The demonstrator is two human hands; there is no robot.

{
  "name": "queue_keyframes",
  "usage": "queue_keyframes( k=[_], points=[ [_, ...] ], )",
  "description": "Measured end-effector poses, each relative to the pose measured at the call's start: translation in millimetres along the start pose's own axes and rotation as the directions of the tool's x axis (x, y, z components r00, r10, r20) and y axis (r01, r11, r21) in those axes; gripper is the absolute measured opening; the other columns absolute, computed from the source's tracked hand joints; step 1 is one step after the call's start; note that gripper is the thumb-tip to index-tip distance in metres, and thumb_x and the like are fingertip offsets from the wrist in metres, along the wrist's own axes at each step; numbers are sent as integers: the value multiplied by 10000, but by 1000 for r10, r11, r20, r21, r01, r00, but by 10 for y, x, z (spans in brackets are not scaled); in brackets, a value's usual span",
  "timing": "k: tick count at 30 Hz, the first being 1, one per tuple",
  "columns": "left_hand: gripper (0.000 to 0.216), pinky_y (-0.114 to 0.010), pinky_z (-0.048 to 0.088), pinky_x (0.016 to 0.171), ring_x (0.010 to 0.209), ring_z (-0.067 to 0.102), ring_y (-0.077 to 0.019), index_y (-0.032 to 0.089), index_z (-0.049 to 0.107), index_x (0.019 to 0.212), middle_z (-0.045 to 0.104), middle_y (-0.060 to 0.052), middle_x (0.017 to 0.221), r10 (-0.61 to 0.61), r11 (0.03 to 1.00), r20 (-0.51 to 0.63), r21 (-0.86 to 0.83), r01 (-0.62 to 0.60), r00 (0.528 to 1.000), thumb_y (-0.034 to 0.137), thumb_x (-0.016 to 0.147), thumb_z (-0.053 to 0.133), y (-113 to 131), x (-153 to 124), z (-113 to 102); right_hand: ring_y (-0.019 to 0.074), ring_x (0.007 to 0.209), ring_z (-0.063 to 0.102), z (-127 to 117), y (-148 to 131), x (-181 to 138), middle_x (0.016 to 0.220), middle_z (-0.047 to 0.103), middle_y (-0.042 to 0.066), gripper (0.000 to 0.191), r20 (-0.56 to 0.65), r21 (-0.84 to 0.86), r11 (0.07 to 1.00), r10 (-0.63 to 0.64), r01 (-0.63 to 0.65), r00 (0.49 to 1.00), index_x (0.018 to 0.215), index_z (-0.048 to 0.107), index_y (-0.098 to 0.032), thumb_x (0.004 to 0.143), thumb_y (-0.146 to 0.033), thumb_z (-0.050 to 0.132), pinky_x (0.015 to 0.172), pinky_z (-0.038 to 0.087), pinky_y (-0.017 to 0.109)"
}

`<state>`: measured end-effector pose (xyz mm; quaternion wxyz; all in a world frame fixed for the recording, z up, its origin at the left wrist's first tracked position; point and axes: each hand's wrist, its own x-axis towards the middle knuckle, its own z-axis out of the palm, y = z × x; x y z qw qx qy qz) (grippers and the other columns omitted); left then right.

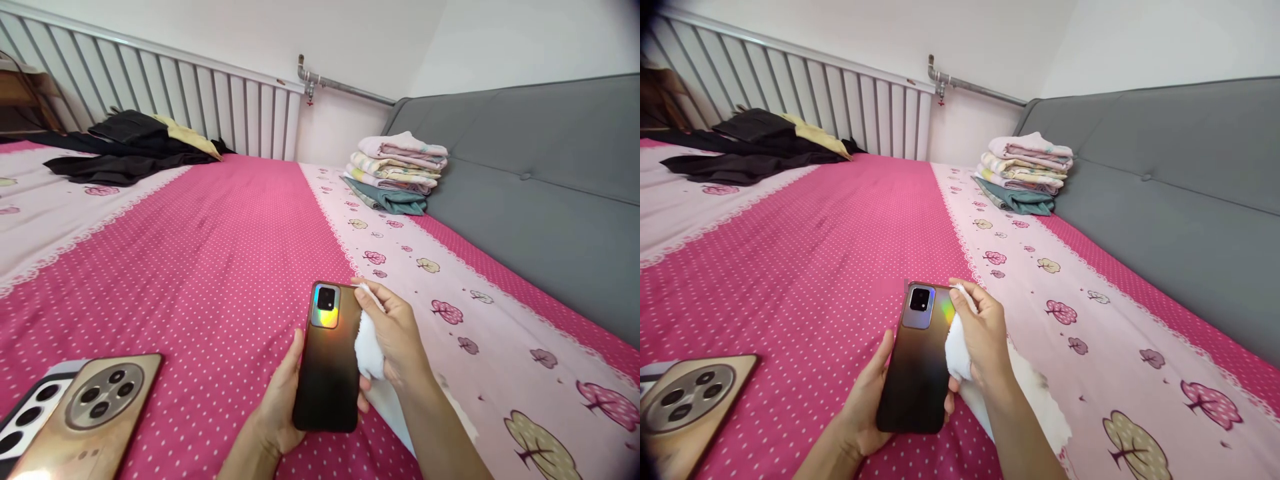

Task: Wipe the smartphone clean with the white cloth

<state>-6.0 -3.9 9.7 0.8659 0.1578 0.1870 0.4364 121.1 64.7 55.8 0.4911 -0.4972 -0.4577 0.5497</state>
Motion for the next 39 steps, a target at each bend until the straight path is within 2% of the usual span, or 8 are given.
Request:
queue_keyframes(
  k=[6,10,12,15,19,24,32,39],
  points=[
    [782,-362,471,734,759,660,-262,20,638,1020,680,-211,923,63,997,-53,-30,-64,997,663,836,232,-2,46,-31,127,399,529,93,90,-50,929,668,76,525,78,-203,972,-102,116,992,1322,433,-256,873,-528,423,309,372,246],
    [634,-365,484,779,753,674,-237,81,643,1049,712,-145,884,132,975,-176,-152,-159,976,596,858,326,17,63,-51,221,858,636,140,160,-90,1257,526,115,458,152,-396,857,-294,331,944,1336,345,-253,906,-400,398,586,514,310],
    [562,-367,474,836,808,675,-234,103,623,1103,717,-122,910,159,955,-288,-198,-222,944,551,861,386,26,69,-63,245,1000,583,164,198,-97,1243,524,110,366,184,-521,769,-322,370,929,1264,363,-226,917,-344,362,732,499,366],
    [550,-375,455,888,884,666,-247,99,598,1149,711,-128,961,171,943,-361,-209,-258,917,531,851,432,32,72,-77,233,896,584,183,230,-89,1079,564,89,236,207,-653,656,-326,379,922,1122,404,-202,911,-286,340,725,471,385],
    [610,-416,463,866,856,674,-272,80,619,1110,712,-151,926,142,964,-277,-180,-196,950,580,845,390,36,68,-63,203,822,547,158,210,-41,933,536,66,124,185,-689,536,-522,489,833,944,485,-193,874,-207,383,686,445,333],
    [694,-409,492,795,793,684,-282,45,647,1041,709,-183,861,125,984,-149,-111,-142,981,623,845,317,27,56,-28,186,861,552,112,172,5,914,571,56,191,206,-677,403,-699,616,684,965,555,-202,868,-130,406,739,445,309],
    [624,-418,472,841,817,678,-276,67,630,1083,716,-154,842,120,972,-287,-162,-172,950,587,845,378,26,55,-45,178,804,594,114,135,-59,869,590,34,204,377,-631,467,-513,620,771,986,635,-224,861,-156,488,696,474,296],
    [554,-375,479,827,854,666,-259,86,632,1060,710,-137,854,133,957,-388,-188,-220,912,551,847,419,40,52,-28,142,794,585,122,69,-164,872,605,-1,219,585,-557,480,-352,678,730,950,664,-253,834,-114,540,699,463,261]
  ],
)
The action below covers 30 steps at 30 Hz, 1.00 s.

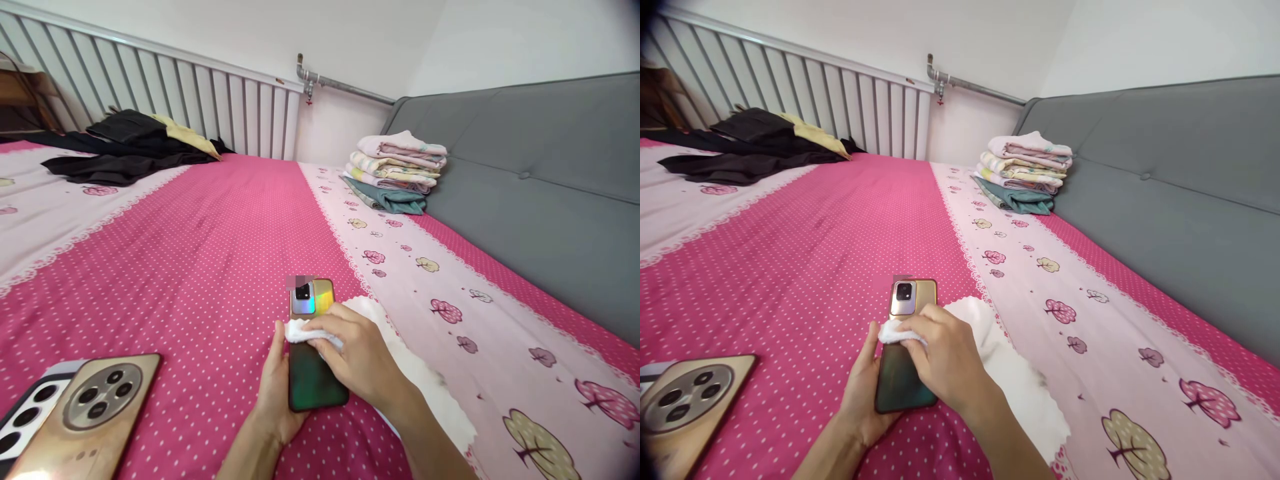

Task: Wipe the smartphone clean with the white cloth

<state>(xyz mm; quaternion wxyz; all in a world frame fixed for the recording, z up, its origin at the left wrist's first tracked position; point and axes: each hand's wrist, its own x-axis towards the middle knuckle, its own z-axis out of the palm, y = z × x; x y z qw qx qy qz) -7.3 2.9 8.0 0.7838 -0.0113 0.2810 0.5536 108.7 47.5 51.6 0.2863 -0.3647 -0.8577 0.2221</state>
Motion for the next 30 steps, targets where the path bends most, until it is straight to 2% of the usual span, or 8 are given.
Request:
queue_keyframes(
  k=[4,10,15,19,22,26,30],
  points=[
    [503,-373,485,814,839,666,-255,102,665,930,706,-123,816,48,998,2,-28,-48,999,544,838,443,-8,12,-12,130,786,583,-45,-62,-17,854,601,-8,250,106,12,1000,-20,19,994,945,675,-251,818,-77,548,707,456,245],
    [565,-366,501,768,752,669,-256,103,644,648,662,-110,604,27,999,36,-26,-27,999,587,829,414,5,27,-61,118,717,553,-63,-103,-62,790,575,-20,246,235,-25,999,-33,40,971,939,692,-269,806,-94,580,664,418,231],
    [589,-355,508,732,622,654,-225,84,679,771,610,-68,501,46,999,98,-30,-44,994,587,843,381,12,44,-91,98,667,530,-74,-143,-122,756,580,-41,254,354,-19,999,-23,32,935,916,701,-306,797,-108,595,621,374,214],
    [635,-374,483,829,798,671,-260,75,677,948,698,-120,729,69,996,141,-71,-60,988,609,843,350,26,92,-121,101,704,544,-77,-165,-169,784,616,-47,252,419,-12,998,-45,55,907,916,704,-316,788,-120,609,645,363,215],
    [693,-401,453,891,919,650,-294,56,659,1018,705,-156,866,46,998,169,-60,-36,985,634,837,321,44,136,-170,99,672,537,-71,-168,-193,762,608,-53,271,466,-9,998,-57,70,883,914,703,-351,784,-131,611,640,357,224],
    [731,-422,428,927,975,631,-312,41,643,1059,699,-176,921,46,998,202,-45,-38,978,646,834,299,60,170,-215,103,709,560,-67,-178,-192,794,615,-48,274,467,24,999,-49,42,883,931,700,-362,804,-143,597,674,383,224],
    [683,-407,432,928,931,651,-289,59,672,989,711,-154,842,85,996,127,-46,-80,988,599,867,272,67,154,-170,100,741,573,-78,-188,-165,815,615,-45,253,418,40,999,-35,20,908,915,708,-318,809,-119,593,706,407,222]
  ],
)
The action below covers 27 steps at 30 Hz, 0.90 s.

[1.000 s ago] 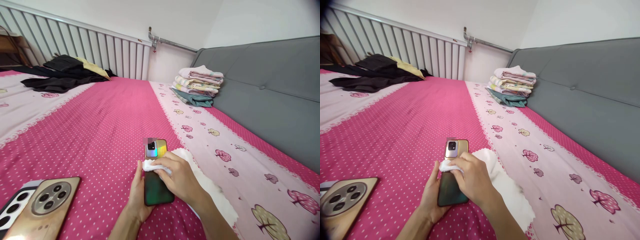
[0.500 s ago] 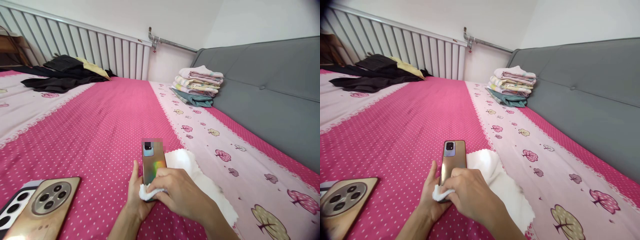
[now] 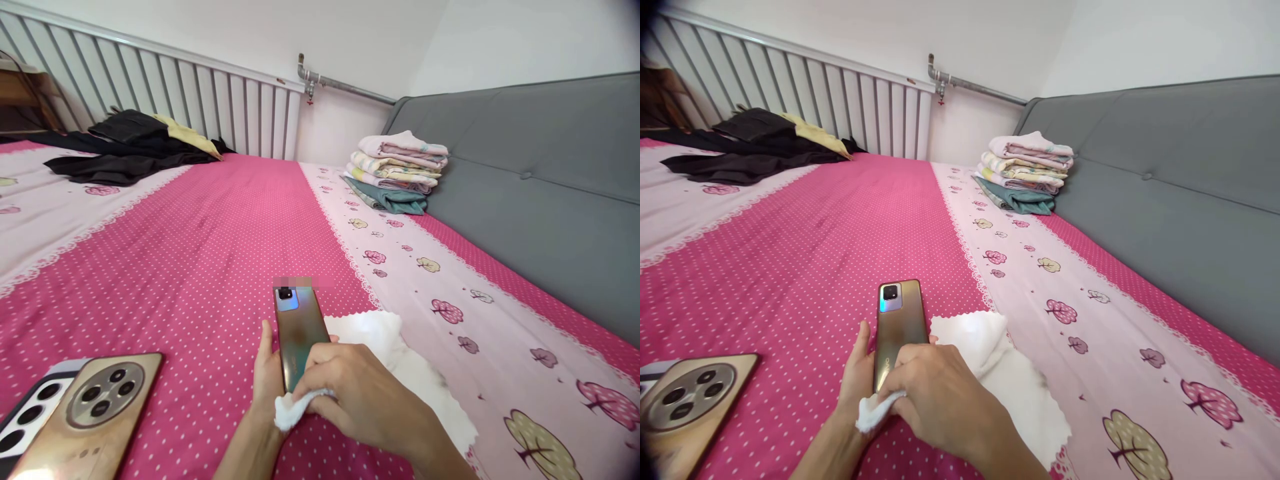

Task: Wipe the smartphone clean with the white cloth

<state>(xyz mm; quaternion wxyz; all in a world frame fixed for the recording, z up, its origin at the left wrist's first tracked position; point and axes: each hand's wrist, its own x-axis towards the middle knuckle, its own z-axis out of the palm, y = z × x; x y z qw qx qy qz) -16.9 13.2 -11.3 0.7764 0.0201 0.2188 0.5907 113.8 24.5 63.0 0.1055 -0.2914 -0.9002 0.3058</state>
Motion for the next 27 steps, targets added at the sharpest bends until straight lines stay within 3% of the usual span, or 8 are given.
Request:
queue_keyframes(
  k=[4,7,16,23,27],
  points=[
    [638,-398,457,891,858,668,-275,72,688,909,708,-130,748,21,1000,-78,-2,-22,997,589,862,316,-10,-52,85,102,750,566,-34,28,29,829,611,-41,276,-55,17,1000,1,0,998,918,703,-291,803,-74,575,698,422,219],
    [634,-408,475,851,818,673,-274,75,686,891,699,-120,694,9,1000,-96,6,-9,995,594,857,324,-33,-94,132,112,776,560,-64,77,59,862,603,-31,293,-167,-6,1000,24,-25,986,930,692,-273,810,-49,546,713,431,235],
    [658,-413,461,858,881,659,-279,68,648,1032,707,-158,870,-51,998,-62,36,53,997,621,837,349,-60,-107,95,138,793,582,-77,241,134,864,609,-1,288,-443,-66,995,34,-70,896,971,685,-259,817,-54,553,702,467,255],
    [796,-408,468,800,802,669,-281,46,639,1050,694,-192,907,-127,990,228,94,108,965,686,823,224,-64,-117,81,62,496,522,-132,287,134,911,603,3,272,-652,-18,982,130,-187,747,1028,677,-291,879,-157,492,472,438,201],
    [846,-385,465,783,803,664,-276,29,603,1111,672,-216,969,-142,986,313,131,106,939,689,826,156,-68,-129,104,100,612,578,-145,308,128,901,600,18,315,-713,-31,978,123,-207,690,1090,659,-275,867,-141,481,534,478,210]
  ],
)
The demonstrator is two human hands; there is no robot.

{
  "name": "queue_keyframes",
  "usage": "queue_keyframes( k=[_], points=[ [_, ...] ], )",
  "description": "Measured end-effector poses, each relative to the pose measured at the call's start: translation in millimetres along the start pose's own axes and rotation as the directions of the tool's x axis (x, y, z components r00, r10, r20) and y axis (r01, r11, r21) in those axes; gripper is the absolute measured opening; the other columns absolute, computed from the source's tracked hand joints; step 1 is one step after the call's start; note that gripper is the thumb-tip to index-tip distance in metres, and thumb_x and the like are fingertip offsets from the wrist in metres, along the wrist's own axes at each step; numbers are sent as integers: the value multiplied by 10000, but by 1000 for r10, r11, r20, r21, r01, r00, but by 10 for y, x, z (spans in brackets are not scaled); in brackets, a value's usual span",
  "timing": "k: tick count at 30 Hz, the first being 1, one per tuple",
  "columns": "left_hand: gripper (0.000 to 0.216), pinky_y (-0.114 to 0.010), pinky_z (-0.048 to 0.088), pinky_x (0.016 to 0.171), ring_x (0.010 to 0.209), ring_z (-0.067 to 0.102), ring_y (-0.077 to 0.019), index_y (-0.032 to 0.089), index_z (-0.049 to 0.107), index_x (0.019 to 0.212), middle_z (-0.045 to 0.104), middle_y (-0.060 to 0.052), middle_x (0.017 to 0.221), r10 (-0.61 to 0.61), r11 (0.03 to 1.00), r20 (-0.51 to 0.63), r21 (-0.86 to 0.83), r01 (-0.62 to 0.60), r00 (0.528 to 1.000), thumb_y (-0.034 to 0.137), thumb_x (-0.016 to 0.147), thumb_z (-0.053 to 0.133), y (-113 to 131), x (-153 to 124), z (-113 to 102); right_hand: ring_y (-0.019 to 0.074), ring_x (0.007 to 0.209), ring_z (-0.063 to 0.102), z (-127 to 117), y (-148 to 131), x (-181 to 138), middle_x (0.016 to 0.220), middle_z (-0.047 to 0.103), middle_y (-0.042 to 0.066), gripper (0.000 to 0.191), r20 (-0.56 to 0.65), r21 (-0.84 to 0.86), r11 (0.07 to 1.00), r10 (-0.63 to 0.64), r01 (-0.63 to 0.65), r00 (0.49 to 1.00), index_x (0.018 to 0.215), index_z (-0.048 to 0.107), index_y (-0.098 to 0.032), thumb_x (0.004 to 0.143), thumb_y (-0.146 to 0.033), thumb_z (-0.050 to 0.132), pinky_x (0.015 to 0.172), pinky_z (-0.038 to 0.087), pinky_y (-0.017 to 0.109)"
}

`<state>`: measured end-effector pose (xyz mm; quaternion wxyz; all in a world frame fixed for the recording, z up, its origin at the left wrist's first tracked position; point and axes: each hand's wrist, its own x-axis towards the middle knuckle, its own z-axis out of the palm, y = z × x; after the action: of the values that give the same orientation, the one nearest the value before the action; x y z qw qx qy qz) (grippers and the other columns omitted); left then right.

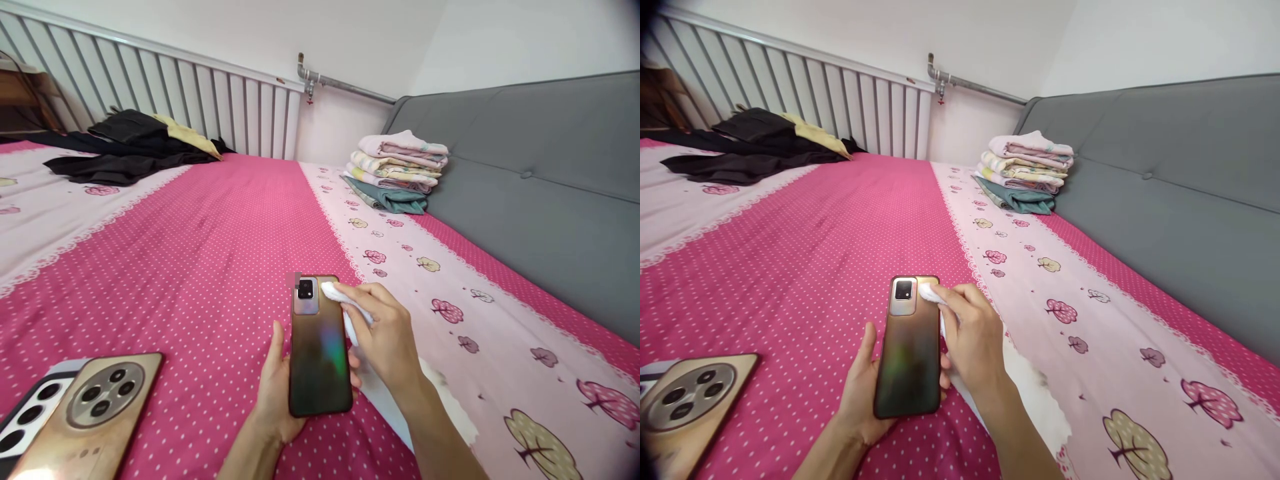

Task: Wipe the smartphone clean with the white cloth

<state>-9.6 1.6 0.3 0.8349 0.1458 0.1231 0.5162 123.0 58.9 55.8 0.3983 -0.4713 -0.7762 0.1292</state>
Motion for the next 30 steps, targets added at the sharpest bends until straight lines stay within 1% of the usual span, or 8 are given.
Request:
queue_keyframes(
  k=[5,10,14,18,21,23,27,30],
  points=[
    [852,-394,473,772,780,671,-277,37,608,1111,682,-212,936,-18,1000,-8,16,18,1000,685,828,133,0,-2,13,19,382,451,-1,-28,-26,981,572,20,349,122,-10,999,33,-32,992,1137,626,-287,919,-169,381,390,421,193],
    [829,-420,472,804,747,676,-277,31,634,1063,693,-208,908,-19,1000,-91,-7,18,996,688,824,189,5,2,6,17,408,472,-39,-72,-44,980,545,6,275,245,-56,997,-37,52,969,1124,624,-305,920,-230,454,516,476,220],
    [753,-445,460,847,795,676,-286,59,643,1042,706,-179,871,-10,999,-197,-48,0,980,671,828,259,8,4,5,-1,377,443,-134,-130,-62,918,535,-24,223,411,-3,1000,-9,12,912,1062,653,-304,922,-279,482,491,464,199],
    [671,-428,451,873,851,670,-279,83,642,1050,714,-145,821,-3,998,-265,-55,-12,964,630,842,313,9,-1,18,19,442,505,-190,-167,-81,859,546,-38,166,482,30,1000,-22,8,876,965,697,-310,883,-270,558,507,469,182],
    [753,-412,459,844,842,669,-282,62,640,1053,705,-169,858,-20,1000,-169,-15,18,985,656,843,227,6,-9,37,-1,358,456,-164,-146,-75,864,550,-35,172,430,73,996,14,-50,903,950,701,-300,891,-312,541,432,444,183],
    [840,-399,470,800,819,668,-288,34,639,1044,688,-202,914,-57,997,-68,42,60,996,685,828,154,-2,-15,47,16,372,478,-136,-109,-55,875,564,-20,193,313,81,994,43,-71,949,975,695,-292,897,-330,523,408,433,194],
    [915,-401,460,785,797,660,-292,8,626,1056,664,-238,964,-152,978,21,145,148,988,705,809,88,-35,-24,62,134,693,610,-119,1,11,847,593,17,184,-24,-58,998,14,-16,1000,986,706,-267,862,-265,570,626,493,256],
    [904,-392,452,791,790,655,-281,3,619,1063,662,-240,950,-176,968,15,182,170,984,684,823,76,-55,-27,74,150,727,595,-127,63,52,830,589,24,195,-98,-105,994,-1,-10,995,997,704,-261,858,-265,567,662,486,282]
  ],
)
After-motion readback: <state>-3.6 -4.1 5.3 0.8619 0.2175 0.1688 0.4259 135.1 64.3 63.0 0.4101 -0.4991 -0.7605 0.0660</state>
